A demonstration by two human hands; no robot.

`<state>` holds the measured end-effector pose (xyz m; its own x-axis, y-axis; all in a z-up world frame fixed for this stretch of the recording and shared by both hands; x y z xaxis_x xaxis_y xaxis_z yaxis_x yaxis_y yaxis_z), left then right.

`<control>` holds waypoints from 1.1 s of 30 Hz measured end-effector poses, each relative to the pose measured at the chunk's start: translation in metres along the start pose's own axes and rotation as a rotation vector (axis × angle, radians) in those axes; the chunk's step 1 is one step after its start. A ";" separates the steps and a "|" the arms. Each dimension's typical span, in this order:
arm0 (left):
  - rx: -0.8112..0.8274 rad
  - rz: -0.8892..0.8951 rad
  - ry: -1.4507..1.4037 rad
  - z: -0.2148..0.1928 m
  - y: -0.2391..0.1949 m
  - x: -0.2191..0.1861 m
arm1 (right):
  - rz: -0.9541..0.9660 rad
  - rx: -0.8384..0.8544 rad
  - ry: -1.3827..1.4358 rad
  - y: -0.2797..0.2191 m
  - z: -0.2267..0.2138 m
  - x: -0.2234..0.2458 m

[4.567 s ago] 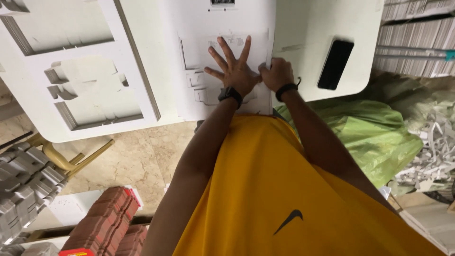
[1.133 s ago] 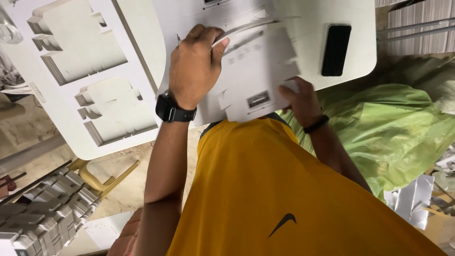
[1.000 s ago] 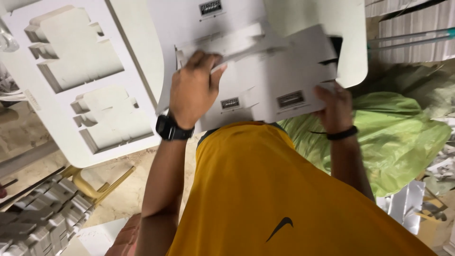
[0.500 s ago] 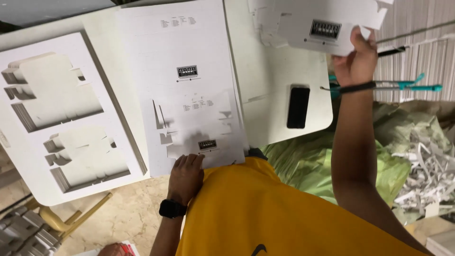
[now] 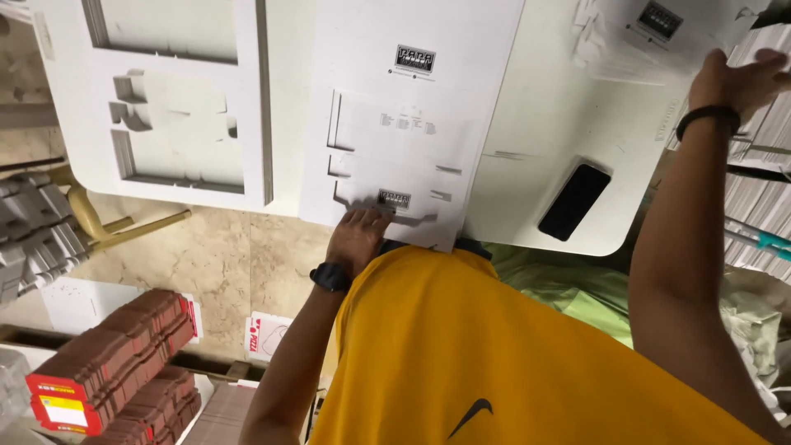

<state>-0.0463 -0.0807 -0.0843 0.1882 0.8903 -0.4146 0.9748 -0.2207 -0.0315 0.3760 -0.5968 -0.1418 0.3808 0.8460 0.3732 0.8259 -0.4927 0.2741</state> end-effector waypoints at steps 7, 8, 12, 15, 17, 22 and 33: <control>0.011 -0.004 0.039 0.017 0.005 -0.013 | -0.450 0.134 0.346 -0.186 -0.085 0.087; -0.046 -0.006 0.080 0.015 0.008 -0.016 | -0.518 0.216 0.350 -0.223 -0.098 0.103; -0.117 0.011 0.124 0.012 0.010 -0.022 | -0.812 0.487 0.476 -0.358 -0.117 0.132; -0.107 0.041 0.155 0.035 0.003 -0.017 | -1.002 0.724 0.342 -0.418 -0.102 0.120; -0.124 0.060 0.179 0.026 0.005 -0.020 | -1.017 0.807 0.261 -0.424 -0.118 0.130; -0.271 0.100 0.209 0.038 -0.004 -0.018 | -0.964 0.981 0.136 -0.427 -0.142 0.135; -0.405 -0.711 -0.120 -0.019 -0.003 0.050 | -0.251 0.890 0.369 -0.407 -0.147 0.119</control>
<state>-0.0379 -0.0278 -0.0871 -0.4816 0.7099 -0.5140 0.8283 0.5602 -0.0023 0.0242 -0.3256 -0.0788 0.1243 0.7142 0.6888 0.9334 0.1514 -0.3254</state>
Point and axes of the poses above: each hand's wrist, its own y-axis towards the middle knuckle, its own z-axis out of the palm, x = y × z, the point moved 2 cm from there along y, towards the middle knuckle, and after that the axes turned 5 degrees about -x, right-handed, at the moved point
